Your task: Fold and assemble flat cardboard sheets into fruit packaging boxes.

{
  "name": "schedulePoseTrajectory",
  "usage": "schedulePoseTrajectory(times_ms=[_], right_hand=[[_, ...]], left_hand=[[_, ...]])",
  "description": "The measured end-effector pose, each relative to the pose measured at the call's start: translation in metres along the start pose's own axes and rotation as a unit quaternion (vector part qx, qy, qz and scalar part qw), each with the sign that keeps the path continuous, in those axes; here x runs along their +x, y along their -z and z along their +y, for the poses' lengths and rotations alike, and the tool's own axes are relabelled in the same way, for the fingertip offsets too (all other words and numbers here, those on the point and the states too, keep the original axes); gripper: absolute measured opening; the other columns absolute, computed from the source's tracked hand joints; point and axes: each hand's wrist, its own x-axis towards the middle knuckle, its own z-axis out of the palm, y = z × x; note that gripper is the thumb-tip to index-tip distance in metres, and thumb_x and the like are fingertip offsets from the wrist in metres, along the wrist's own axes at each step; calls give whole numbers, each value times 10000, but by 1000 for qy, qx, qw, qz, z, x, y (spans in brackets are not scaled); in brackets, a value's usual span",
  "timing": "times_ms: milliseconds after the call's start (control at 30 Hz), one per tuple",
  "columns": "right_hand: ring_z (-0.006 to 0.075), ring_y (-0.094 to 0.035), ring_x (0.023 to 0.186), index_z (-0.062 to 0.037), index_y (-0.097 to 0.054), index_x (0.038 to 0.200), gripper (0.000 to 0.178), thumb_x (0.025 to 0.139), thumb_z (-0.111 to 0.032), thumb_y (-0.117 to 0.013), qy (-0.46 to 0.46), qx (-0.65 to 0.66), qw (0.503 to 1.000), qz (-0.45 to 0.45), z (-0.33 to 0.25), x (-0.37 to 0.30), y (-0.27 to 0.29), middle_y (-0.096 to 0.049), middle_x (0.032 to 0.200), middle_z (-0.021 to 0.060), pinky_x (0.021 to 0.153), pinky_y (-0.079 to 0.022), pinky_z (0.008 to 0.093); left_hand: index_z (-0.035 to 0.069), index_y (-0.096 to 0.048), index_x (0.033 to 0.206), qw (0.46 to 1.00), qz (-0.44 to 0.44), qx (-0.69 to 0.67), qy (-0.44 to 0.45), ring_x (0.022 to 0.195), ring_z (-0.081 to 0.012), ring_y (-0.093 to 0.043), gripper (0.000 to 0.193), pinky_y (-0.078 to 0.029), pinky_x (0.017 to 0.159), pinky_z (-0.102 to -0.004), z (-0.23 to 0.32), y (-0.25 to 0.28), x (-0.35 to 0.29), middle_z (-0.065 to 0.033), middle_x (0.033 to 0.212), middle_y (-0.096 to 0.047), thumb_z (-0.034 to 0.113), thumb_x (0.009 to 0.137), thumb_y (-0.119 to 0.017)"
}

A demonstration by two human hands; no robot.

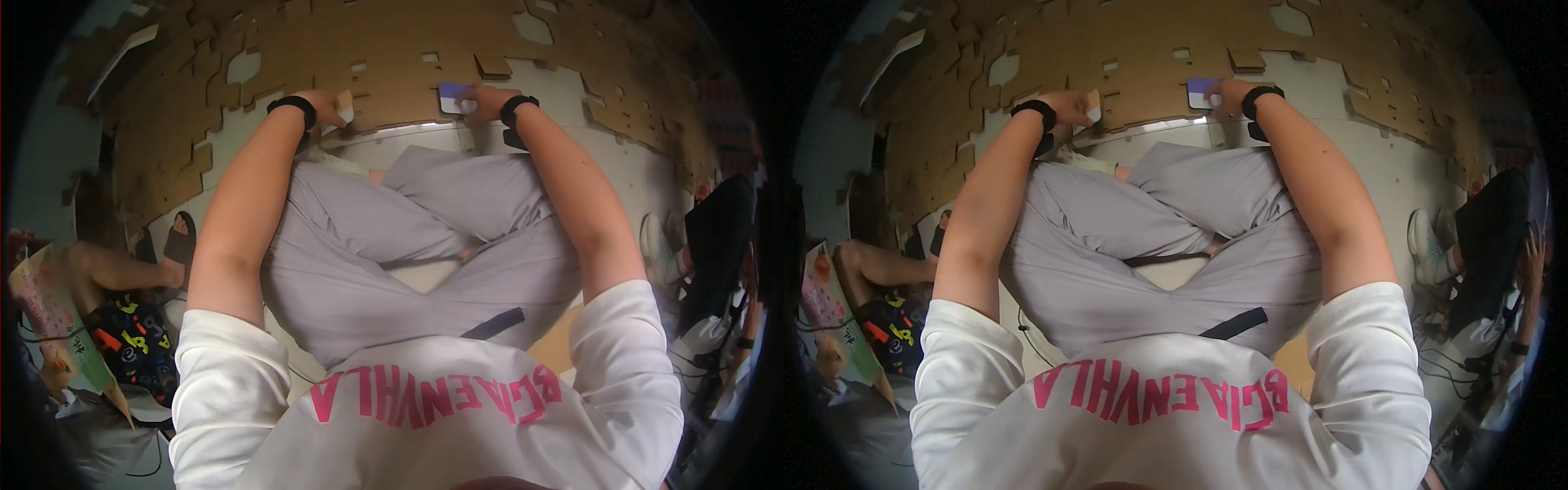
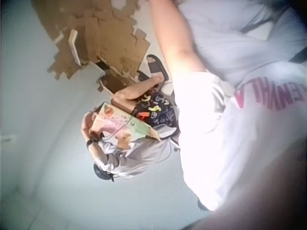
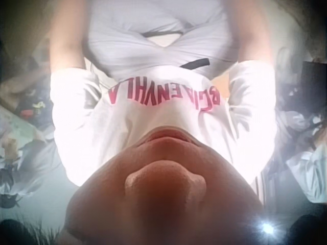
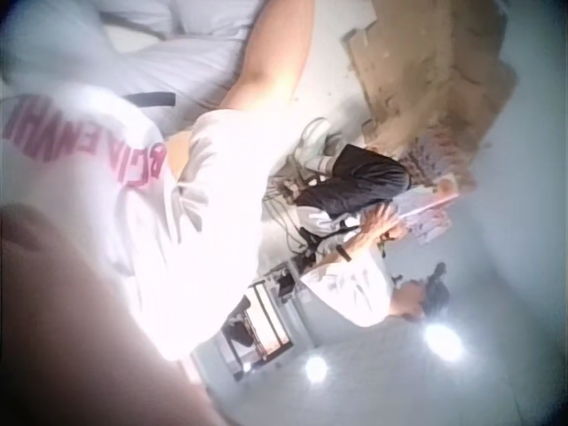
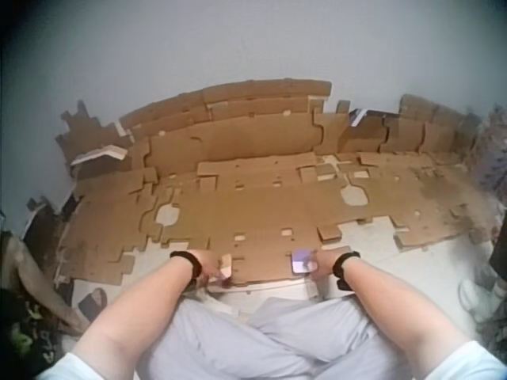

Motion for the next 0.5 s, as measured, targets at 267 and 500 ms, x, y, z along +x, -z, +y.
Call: schedulePoseTrajectory(times_ms=[267, 500], right_hand=[[351, -657, 1101, -52, -397, 1395, 819, 751, -294, -840, -84, 37, 980, 175, 22, 9, 1, -635, 1232, 203, 920, -548, 442], [287, -733, 837, 55, -575, 1203, 549, 970, -441, -611, -165, 442, 878, 81, 57, -1, 39, -678, 1123, 218, 721, -612, 402]], left_hand=[[36, -729, 1141, 994, -10, -57, 93, 850, -258, -704, 537, -554, 752, -382, -30, 11, 6, -159, 1038, -744, 444, 792, -734], [42, -751, 1071, 997, 45, -69, 6, 835, -280, -718, 348, -571, 780, -372, -91, 39, 4, -103, 933, -763, 275, 814, -762]])
